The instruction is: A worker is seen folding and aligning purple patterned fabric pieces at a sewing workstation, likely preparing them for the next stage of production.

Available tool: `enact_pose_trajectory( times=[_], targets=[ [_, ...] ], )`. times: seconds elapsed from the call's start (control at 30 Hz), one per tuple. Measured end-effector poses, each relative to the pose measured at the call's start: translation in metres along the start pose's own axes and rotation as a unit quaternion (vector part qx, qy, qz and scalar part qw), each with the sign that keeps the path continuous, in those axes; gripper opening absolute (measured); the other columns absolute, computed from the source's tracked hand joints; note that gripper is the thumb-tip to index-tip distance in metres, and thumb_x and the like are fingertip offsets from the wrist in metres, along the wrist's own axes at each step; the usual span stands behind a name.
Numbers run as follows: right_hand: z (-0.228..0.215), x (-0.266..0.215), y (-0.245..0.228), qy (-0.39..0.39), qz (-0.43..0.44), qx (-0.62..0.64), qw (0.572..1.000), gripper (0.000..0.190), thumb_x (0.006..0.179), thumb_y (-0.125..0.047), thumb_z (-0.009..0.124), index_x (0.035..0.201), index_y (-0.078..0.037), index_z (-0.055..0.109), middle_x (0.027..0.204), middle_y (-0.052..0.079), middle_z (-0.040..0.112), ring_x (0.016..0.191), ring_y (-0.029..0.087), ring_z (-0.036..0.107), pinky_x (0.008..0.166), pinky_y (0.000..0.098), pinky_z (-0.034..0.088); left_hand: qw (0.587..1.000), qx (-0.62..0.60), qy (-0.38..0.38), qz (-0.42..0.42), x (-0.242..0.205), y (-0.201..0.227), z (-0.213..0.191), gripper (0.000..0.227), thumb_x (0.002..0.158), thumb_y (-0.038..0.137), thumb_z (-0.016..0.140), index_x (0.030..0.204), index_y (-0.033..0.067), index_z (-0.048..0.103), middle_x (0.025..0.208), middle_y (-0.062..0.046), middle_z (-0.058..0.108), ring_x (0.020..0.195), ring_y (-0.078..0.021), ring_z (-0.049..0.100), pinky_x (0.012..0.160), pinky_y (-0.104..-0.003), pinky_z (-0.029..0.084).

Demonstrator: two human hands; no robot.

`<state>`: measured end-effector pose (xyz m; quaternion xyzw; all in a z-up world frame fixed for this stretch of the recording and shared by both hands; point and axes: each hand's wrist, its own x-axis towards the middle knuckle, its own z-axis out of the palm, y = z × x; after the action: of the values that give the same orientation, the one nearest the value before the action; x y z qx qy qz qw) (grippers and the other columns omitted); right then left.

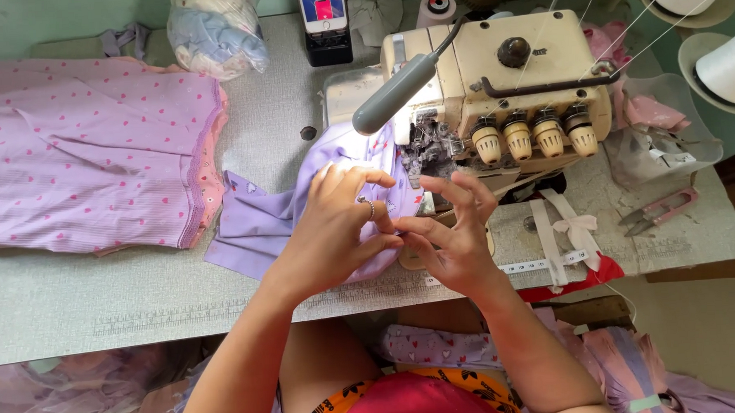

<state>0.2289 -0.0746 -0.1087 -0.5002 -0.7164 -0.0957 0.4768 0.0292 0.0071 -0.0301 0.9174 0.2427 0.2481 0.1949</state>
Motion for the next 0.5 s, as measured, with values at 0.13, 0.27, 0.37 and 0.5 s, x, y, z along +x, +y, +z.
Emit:
enact_pose_trajectory(
  times=[0.13, 0.27, 0.37, 0.5],
  targets=[
    [-0.001, -0.002, 0.001, 0.006, -0.007, -0.005, 1.000, 0.009, 0.097, -0.035, 0.073, 0.101, -0.028, 0.078, 0.145, 0.006, 0.050, 0.141, 0.035, 0.024, 0.118, 0.0504, 0.026, 1.000, -0.011, -0.014, -0.001, 0.001, -0.003, 0.004, 0.025, 0.074, 0.036, 0.088, 0.075, 0.0170, 0.072, 0.120, -0.004, 0.062, 0.117, -0.0340, 0.054, 0.113, -0.057, 0.027],
    [-0.005, -0.004, 0.002, 0.000, -0.005, 0.005, 1.000, 0.006, 0.096, -0.034, 0.074, 0.097, -0.030, 0.078, 0.144, 0.004, 0.049, 0.142, 0.035, 0.022, 0.119, 0.0519, 0.025, 0.999, -0.039, -0.030, -0.001, 0.002, 0.000, 0.008, 0.024, 0.074, 0.033, 0.088, 0.074, 0.0159, 0.071, 0.120, -0.003, 0.062, 0.121, -0.0363, 0.053, 0.113, -0.058, 0.026],
    [-0.006, -0.010, 0.000, 0.013, 0.008, 0.001, 1.000, 0.007, 0.095, -0.035, 0.074, 0.094, -0.029, 0.077, 0.143, 0.004, 0.046, 0.142, 0.034, 0.020, 0.119, 0.0519, 0.023, 0.999, -0.046, -0.023, 0.006, -0.003, 0.002, 0.020, 0.026, 0.074, 0.031, 0.088, 0.076, 0.0157, 0.067, 0.120, -0.002, 0.064, 0.131, -0.0367, 0.053, 0.115, -0.065, 0.025],
    [-0.004, -0.028, 0.006, 0.028, 0.046, 0.061, 0.997, 0.005, 0.094, -0.032, 0.075, 0.092, -0.027, 0.075, 0.140, 0.003, 0.042, 0.146, 0.033, 0.014, 0.121, 0.0515, 0.023, 0.992, 0.089, 0.066, 0.054, -0.017, -0.011, 0.057, 0.040, 0.072, 0.028, 0.085, 0.098, 0.0161, 0.058, 0.114, -0.004, 0.062, 0.128, -0.0317, 0.055, 0.113, -0.075, 0.022]
  ],
)
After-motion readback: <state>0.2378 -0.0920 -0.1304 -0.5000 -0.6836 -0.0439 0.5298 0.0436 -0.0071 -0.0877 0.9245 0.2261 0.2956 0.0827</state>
